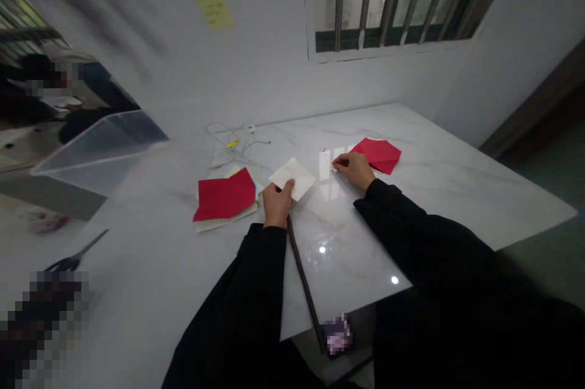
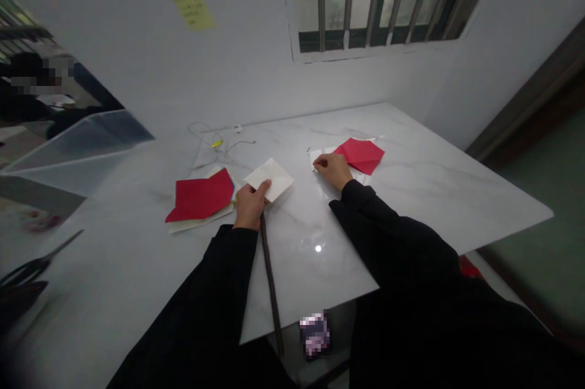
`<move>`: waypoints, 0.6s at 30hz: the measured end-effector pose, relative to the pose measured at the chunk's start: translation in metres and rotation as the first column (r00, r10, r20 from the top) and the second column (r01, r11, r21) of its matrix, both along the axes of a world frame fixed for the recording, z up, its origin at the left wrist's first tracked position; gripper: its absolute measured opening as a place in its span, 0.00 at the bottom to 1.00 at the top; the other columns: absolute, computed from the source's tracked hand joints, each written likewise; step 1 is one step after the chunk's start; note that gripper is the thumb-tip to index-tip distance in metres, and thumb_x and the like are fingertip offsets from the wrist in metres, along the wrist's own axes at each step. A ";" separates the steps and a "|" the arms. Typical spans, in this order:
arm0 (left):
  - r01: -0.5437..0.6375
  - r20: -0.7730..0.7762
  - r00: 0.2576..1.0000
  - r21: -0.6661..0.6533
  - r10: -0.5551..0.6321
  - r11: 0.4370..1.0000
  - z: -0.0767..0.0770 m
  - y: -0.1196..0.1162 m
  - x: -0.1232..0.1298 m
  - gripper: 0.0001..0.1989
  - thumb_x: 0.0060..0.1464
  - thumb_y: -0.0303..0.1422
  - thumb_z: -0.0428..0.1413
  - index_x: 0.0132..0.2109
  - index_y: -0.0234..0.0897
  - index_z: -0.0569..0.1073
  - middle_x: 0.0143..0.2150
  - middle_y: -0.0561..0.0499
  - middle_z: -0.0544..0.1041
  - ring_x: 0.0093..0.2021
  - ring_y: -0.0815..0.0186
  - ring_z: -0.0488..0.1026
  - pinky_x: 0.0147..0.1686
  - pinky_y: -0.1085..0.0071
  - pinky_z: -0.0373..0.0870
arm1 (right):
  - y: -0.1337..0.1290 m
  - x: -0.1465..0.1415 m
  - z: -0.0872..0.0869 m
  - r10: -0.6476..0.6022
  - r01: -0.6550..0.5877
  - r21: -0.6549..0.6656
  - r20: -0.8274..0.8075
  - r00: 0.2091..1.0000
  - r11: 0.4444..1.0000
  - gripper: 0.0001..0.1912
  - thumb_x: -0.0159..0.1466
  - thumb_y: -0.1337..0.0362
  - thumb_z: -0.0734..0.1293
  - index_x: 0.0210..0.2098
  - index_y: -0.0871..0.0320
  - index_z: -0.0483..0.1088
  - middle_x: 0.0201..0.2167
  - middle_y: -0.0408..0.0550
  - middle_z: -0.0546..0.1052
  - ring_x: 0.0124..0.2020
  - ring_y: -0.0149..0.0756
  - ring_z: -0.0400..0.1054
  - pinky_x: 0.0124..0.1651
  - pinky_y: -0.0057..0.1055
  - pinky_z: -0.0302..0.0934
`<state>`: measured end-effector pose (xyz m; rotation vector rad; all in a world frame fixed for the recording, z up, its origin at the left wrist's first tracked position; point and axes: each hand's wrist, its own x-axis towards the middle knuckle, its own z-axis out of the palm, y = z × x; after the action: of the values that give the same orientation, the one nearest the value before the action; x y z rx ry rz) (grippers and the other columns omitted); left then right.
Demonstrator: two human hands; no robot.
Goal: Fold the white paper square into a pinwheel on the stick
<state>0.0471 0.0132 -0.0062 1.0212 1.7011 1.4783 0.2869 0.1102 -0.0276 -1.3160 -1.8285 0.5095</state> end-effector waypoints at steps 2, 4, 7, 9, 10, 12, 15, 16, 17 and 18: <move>0.011 -0.002 1.000 0.033 -0.011 0.999 -0.006 0.002 0.000 0.10 0.52 0.37 0.65 0.38 0.35 0.83 0.36 0.44 0.85 0.36 0.58 0.80 0.34 0.69 0.73 | 0.000 0.002 -0.001 -0.050 0.051 0.009 -0.021 0.998 0.999 0.07 0.63 0.68 0.71 0.38 0.57 0.84 0.33 0.50 0.84 0.34 0.41 0.76 0.46 0.40 0.70; 0.020 -0.015 1.000 0.041 -0.019 0.999 -0.011 0.004 -0.001 0.10 0.52 0.37 0.65 0.38 0.35 0.83 0.36 0.43 0.85 0.39 0.55 0.82 0.38 0.66 0.75 | -0.001 0.002 -0.001 -0.051 0.052 0.004 -0.039 0.998 0.999 0.08 0.64 0.66 0.71 0.41 0.57 0.84 0.37 0.51 0.85 0.35 0.41 0.77 0.47 0.41 0.71; 0.033 -0.030 0.999 0.042 -0.032 0.999 -0.015 0.005 -0.001 0.11 0.54 0.38 0.65 0.39 0.34 0.84 0.37 0.41 0.86 0.42 0.53 0.82 0.41 0.65 0.76 | -0.005 -0.002 -0.001 0.031 -0.032 -0.017 -0.002 1.000 0.999 0.10 0.64 0.66 0.72 0.43 0.57 0.84 0.40 0.53 0.85 0.35 0.41 0.77 0.47 0.42 0.72; 0.047 -0.042 0.998 0.044 -0.045 0.998 -0.016 0.004 0.000 0.12 0.55 0.38 0.65 0.40 0.34 0.84 0.40 0.40 0.86 0.44 0.52 0.83 0.42 0.64 0.76 | -0.007 -0.007 -0.002 0.073 -0.072 -0.012 0.062 0.995 0.997 0.11 0.63 0.69 0.71 0.44 0.58 0.84 0.39 0.53 0.85 0.35 0.41 0.77 0.48 0.42 0.71; 0.054 -0.048 0.998 0.038 -0.052 0.998 -0.016 0.004 0.000 0.12 0.55 0.38 0.65 0.41 0.33 0.84 0.42 0.39 0.86 0.45 0.51 0.83 0.42 0.64 0.76 | -0.007 -0.010 -0.003 0.078 -0.078 -0.002 0.086 0.993 0.997 0.12 0.64 0.70 0.70 0.44 0.58 0.84 0.39 0.53 0.85 0.35 0.41 0.76 0.48 0.41 0.71; 0.063 -0.055 0.997 0.019 -0.062 0.998 -0.016 0.004 0.001 0.13 0.56 0.38 0.64 0.43 0.32 0.84 0.44 0.38 0.87 0.46 0.51 0.83 0.44 0.64 0.75 | -0.003 -0.015 -0.004 0.069 -0.072 0.021 0.119 0.991 0.997 0.13 0.64 0.72 0.68 0.44 0.59 0.84 0.38 0.53 0.85 0.36 0.41 0.76 0.48 0.40 0.70; 0.088 -0.056 0.995 0.026 -0.086 0.996 -0.017 0.004 0.003 0.14 0.58 0.38 0.64 0.44 0.32 0.84 0.46 0.37 0.87 0.48 0.52 0.83 0.47 0.64 0.75 | 0.013 -0.021 -0.001 0.039 -0.047 0.042 0.166 0.985 0.998 0.13 0.63 0.74 0.68 0.42 0.60 0.84 0.38 0.53 0.85 0.37 0.42 0.76 0.47 0.38 0.69; 0.098 -0.055 0.994 0.036 -0.096 0.994 -0.018 0.004 0.003 0.14 0.58 0.38 0.64 0.44 0.32 0.84 0.47 0.38 0.87 0.48 0.52 0.83 0.47 0.64 0.74 | 0.019 -0.023 0.002 0.019 -0.028 0.049 0.171 0.985 0.998 0.14 0.62 0.74 0.68 0.42 0.60 0.85 0.37 0.53 0.85 0.37 0.42 0.77 0.48 0.38 0.69; 0.108 -0.053 0.993 0.044 -0.106 0.993 -0.019 0.004 0.003 0.14 0.58 0.39 0.64 0.44 0.33 0.84 0.46 0.38 0.87 0.48 0.53 0.83 0.46 0.65 0.74 | 0.025 -0.024 0.006 -0.008 -0.001 0.059 0.160 0.987 0.998 0.15 0.62 0.75 0.67 0.42 0.60 0.85 0.37 0.53 0.85 0.37 0.42 0.77 0.49 0.37 0.69; 0.115 -0.051 0.992 0.045 -0.113 0.992 -0.019 0.004 0.003 0.14 0.59 0.40 0.64 0.44 0.33 0.84 0.45 0.39 0.86 0.47 0.53 0.82 0.44 0.65 0.74 | 0.031 -0.025 0.010 -0.043 0.034 0.074 0.134 0.990 0.997 0.16 0.62 0.75 0.66 0.43 0.60 0.85 0.37 0.53 0.85 0.37 0.42 0.77 0.49 0.37 0.69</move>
<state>0.0500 0.0173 -0.0254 1.1687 1.6191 1.4379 0.2624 0.1407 -0.0171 -1.3628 -1.9096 0.3372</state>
